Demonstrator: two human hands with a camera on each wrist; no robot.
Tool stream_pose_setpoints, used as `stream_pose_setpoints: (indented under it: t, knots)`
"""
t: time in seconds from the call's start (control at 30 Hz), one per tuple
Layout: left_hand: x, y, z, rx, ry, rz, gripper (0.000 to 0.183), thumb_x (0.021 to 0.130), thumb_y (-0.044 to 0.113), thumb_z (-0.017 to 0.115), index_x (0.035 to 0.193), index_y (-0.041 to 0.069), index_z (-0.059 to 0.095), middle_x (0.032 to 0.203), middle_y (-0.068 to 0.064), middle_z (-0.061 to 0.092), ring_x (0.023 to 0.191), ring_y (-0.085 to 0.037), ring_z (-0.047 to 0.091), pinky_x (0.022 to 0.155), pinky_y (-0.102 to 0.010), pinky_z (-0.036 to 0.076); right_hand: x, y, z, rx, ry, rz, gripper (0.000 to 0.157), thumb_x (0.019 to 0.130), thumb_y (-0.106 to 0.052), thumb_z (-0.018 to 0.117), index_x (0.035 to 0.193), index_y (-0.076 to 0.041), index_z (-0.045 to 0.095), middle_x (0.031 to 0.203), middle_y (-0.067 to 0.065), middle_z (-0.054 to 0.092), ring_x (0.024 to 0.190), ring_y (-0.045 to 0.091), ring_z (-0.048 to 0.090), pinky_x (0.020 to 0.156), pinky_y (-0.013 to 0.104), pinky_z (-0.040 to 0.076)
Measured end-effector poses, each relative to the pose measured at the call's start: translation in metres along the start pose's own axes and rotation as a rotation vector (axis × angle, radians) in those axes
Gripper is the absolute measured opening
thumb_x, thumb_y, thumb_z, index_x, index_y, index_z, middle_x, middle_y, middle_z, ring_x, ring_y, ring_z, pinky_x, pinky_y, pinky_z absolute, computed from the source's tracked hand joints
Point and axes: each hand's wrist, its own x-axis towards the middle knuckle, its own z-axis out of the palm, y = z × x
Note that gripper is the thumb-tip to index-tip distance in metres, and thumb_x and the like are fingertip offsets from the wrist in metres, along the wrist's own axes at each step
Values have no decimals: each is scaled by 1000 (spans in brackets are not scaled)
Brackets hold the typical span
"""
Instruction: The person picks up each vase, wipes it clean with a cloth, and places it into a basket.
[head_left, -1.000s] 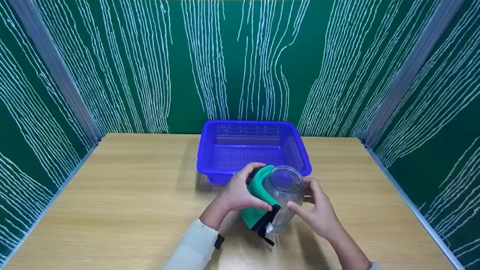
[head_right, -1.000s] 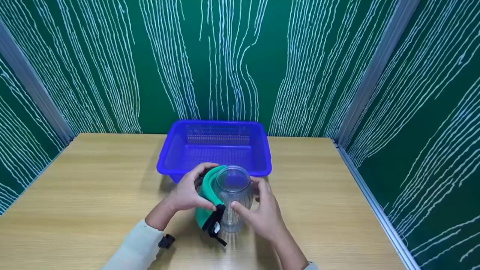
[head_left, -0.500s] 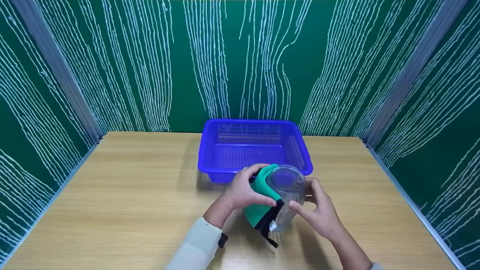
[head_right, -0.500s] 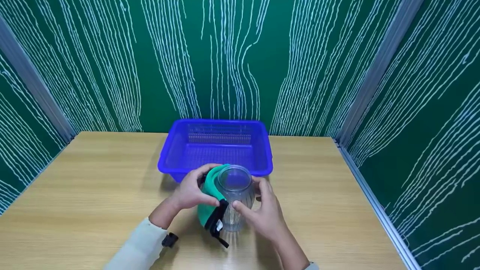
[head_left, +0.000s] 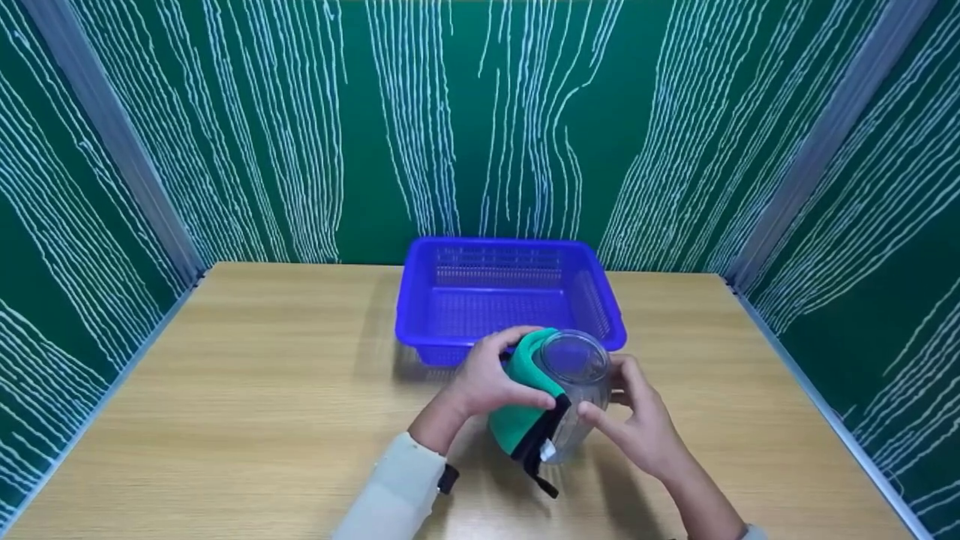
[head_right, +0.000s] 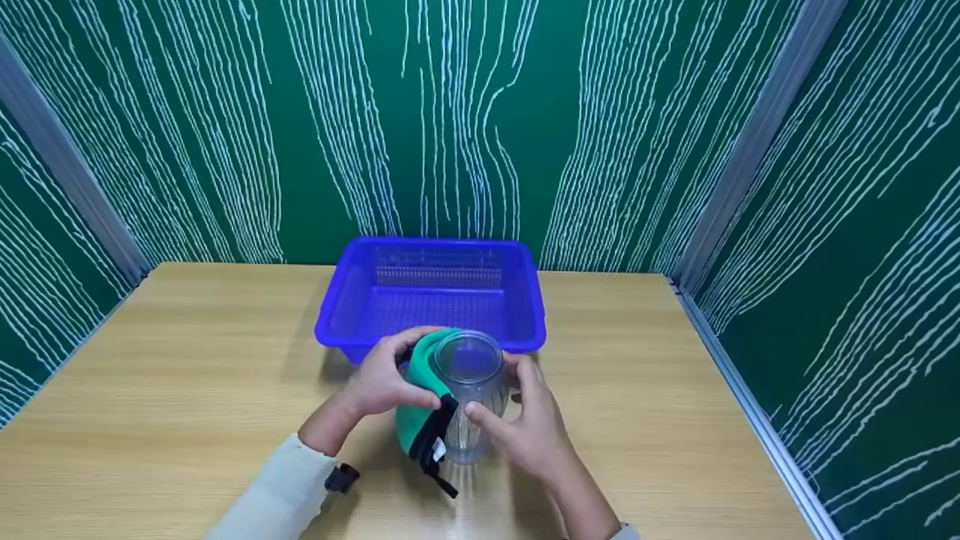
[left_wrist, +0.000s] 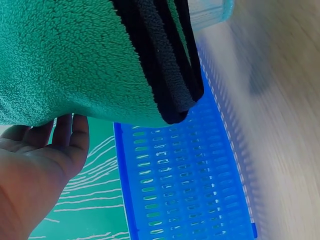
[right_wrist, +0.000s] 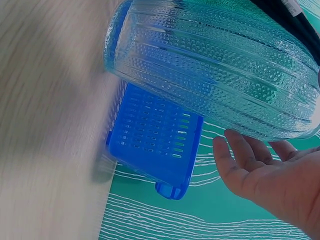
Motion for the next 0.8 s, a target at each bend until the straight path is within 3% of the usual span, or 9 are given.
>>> stream_pose_setpoints:
  t: [0.23,0.47,0.6,0.8]
  knots:
    - [5,-9,2,14,11,14,75,50,52,78,117,44,45,112,21,52,105,-6,47,89,-41,38,1,2,2,16,-11,-4,50,76,-14,67,118,-3,41,108,5,53,94,12,50,79,29,44]
    - [9,-15,2,40,12,48,79,47,53,79,117,47,43,113,22,50,105,-6,45,88,-40,38,1,4,5,45,-12,-60,48,77,-11,65,117,-1,42,106,5,53,92,11,51,77,28,45]
    - [11,-17,2,32,-11,31,77,48,49,80,116,48,43,111,22,51,104,-5,46,86,-39,38,2,6,5,64,-15,-91,47,77,-10,65,117,-1,42,107,6,53,91,11,51,76,28,45]
    - [12,-19,3,17,-39,-24,76,49,50,79,115,48,43,111,21,51,104,-6,47,88,-41,38,1,6,4,63,-21,-60,48,77,-12,65,119,-4,41,107,2,53,92,11,51,76,29,45]
